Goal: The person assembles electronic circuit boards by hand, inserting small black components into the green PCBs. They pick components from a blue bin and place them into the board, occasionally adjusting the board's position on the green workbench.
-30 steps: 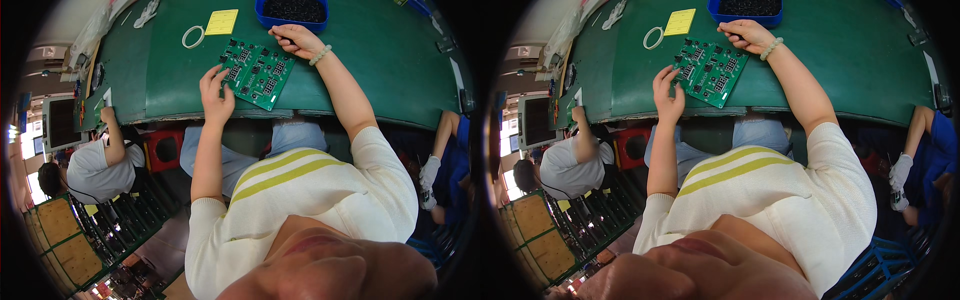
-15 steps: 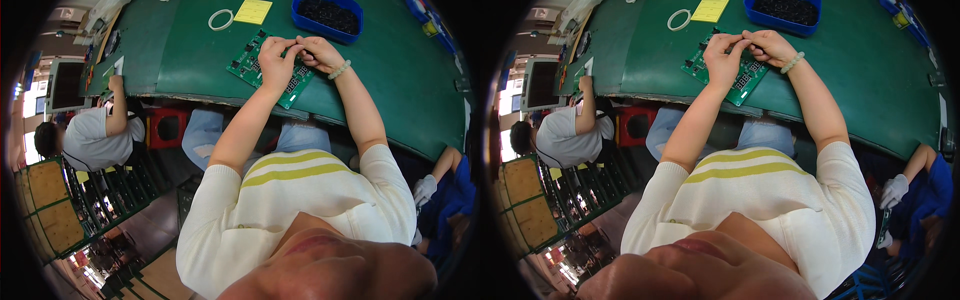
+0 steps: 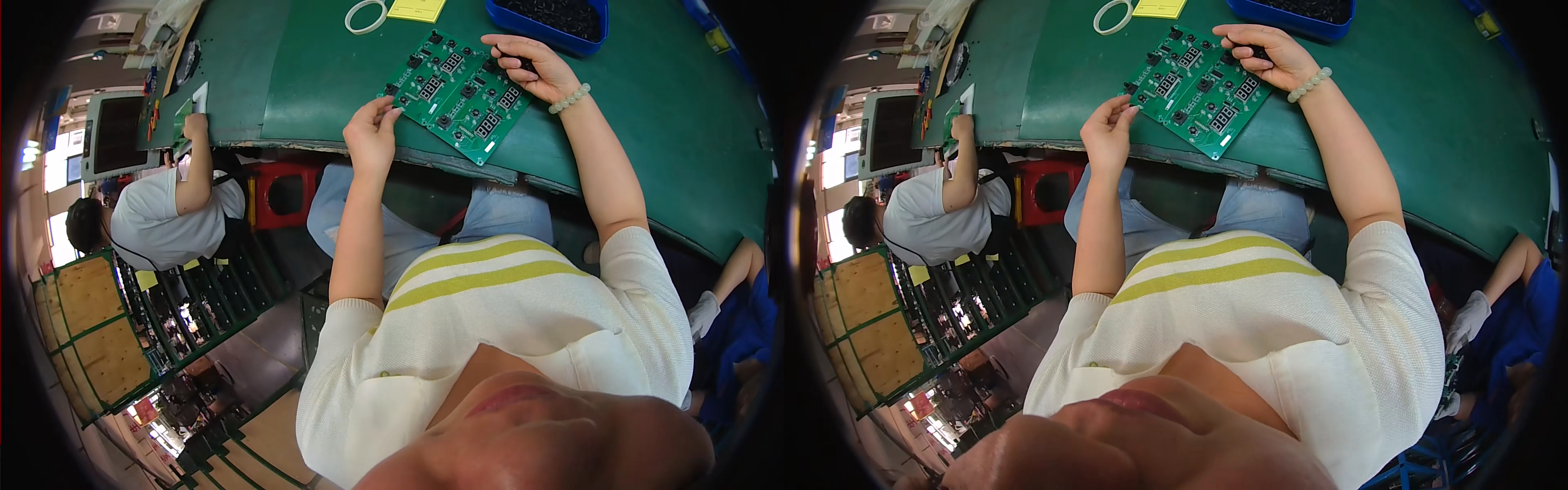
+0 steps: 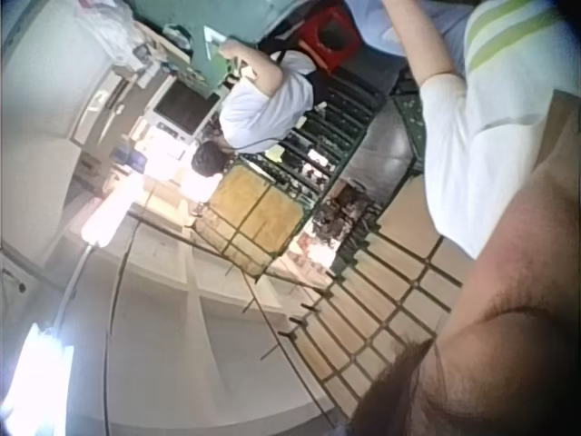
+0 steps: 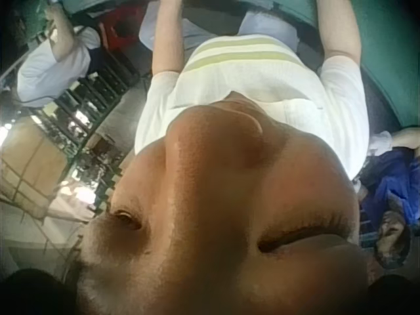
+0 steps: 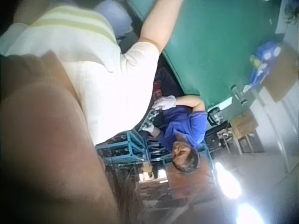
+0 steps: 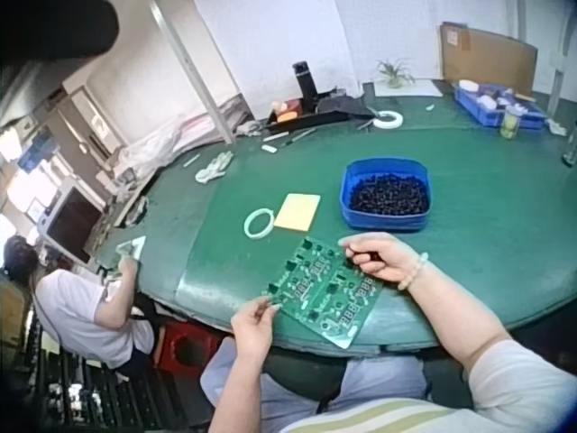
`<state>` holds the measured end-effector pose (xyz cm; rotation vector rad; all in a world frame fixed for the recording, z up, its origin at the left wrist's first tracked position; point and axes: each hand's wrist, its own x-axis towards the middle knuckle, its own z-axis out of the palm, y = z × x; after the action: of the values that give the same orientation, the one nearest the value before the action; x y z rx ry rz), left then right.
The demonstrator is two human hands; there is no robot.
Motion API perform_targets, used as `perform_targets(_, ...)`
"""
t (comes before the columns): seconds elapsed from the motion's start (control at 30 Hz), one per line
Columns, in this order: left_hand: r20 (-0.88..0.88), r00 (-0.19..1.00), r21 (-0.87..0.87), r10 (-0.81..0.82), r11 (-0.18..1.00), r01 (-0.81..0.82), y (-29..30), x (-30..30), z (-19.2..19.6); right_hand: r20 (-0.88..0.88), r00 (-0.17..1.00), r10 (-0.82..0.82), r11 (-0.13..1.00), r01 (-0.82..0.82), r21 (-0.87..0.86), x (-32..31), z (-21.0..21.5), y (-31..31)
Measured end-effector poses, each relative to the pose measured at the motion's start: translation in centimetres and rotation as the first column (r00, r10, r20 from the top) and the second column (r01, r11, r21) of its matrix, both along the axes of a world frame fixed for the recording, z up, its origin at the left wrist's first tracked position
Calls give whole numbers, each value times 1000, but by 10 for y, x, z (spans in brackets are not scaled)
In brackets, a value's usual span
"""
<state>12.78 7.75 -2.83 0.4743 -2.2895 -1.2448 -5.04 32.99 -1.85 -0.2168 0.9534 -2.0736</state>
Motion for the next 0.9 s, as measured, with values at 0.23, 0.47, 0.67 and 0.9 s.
perform_targets(0.23, 105, 993, -174, -56, 982, 73, -1, -4, 9, -10, 1000, 6, 1000, -6, 11, -1, -10, -3)
perform_targets(0.47, 88, 990, -239, -112, 962, 130, -2, 1, 14, -90, 995, 47, 996, -40, 82, 8, -9, -10)
perform_targets(0.67, 100, 995, -261, -20, 964, 46, 7, 0, 16, -130, 989, 72, 988, -53, 143, 10, -6, -11)
perform_targets(0.9, 99, 993, -318, -65, 943, 94, 5, 0, 18, -95, 994, 53, 990, -40, 134, 9, -9, -11)
